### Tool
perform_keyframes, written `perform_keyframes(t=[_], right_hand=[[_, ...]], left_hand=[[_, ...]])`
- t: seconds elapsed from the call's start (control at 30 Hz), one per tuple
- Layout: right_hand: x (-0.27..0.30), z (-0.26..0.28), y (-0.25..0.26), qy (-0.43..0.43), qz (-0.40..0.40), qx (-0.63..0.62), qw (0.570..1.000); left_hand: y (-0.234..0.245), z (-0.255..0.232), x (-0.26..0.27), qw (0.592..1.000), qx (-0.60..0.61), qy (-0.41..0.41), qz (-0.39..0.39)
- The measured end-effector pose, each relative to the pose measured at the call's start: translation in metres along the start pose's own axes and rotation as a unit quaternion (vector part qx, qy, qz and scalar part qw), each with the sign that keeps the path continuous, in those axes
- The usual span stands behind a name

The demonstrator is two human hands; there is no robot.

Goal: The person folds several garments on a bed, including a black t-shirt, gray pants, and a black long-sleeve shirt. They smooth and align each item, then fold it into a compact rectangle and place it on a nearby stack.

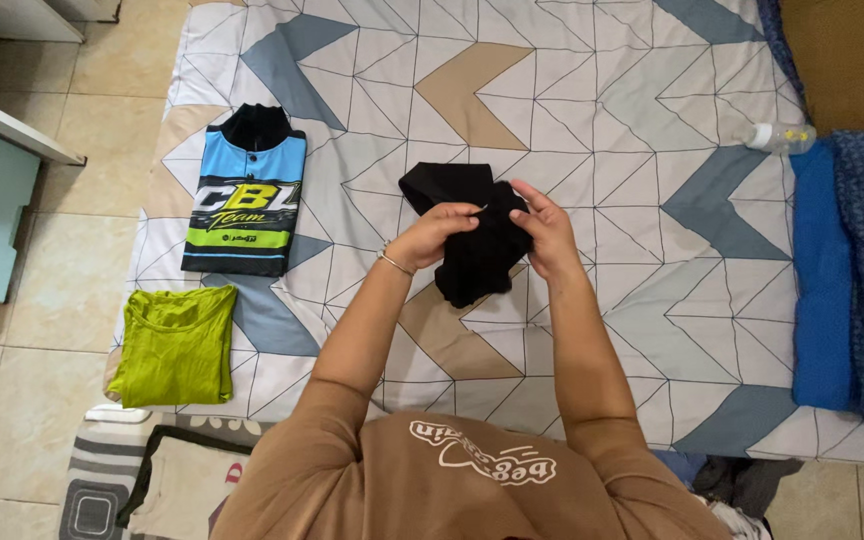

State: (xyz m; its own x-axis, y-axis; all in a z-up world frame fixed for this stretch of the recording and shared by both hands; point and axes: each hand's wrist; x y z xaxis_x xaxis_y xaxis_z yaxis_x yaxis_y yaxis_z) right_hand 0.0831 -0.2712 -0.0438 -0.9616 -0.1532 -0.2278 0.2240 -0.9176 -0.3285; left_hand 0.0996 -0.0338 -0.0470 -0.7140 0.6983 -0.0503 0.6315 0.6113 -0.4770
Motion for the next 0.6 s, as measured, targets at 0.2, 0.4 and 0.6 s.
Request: perform_keyframes(t=[0.2, 0.4, 0.6], right_hand=[[0.002, -0.001, -0.008, 0.019, 0.074, 0.12, 0.99], [0.009, -0.02, -0.014, 0.048, 0.053, 0.086, 0.994], [0.0, -0.029, 0.008, 0.129, -0.134, 0.112, 0.976]], left_hand=[[-0.015, -0.003, -0.006, 0.963, -0.223, -0.064, -0.135], [-0.019, 0.005, -0.013, 0.923, -0.261, -0.144, -0.246], [-0.007, 0.002, -0.011, 0.902, -0.229, -0.195, -0.312]])
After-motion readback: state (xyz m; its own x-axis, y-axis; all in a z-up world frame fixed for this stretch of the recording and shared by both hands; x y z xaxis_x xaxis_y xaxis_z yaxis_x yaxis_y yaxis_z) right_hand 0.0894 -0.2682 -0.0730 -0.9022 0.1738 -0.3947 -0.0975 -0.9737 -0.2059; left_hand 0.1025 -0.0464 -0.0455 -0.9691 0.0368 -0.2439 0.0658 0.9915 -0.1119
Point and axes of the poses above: each hand's wrist, its own x-axis away from the middle knuckle, its own y-axis out of the back of the hand, z = x × y, and after that the axes turned 5 degrees about y, right-handed
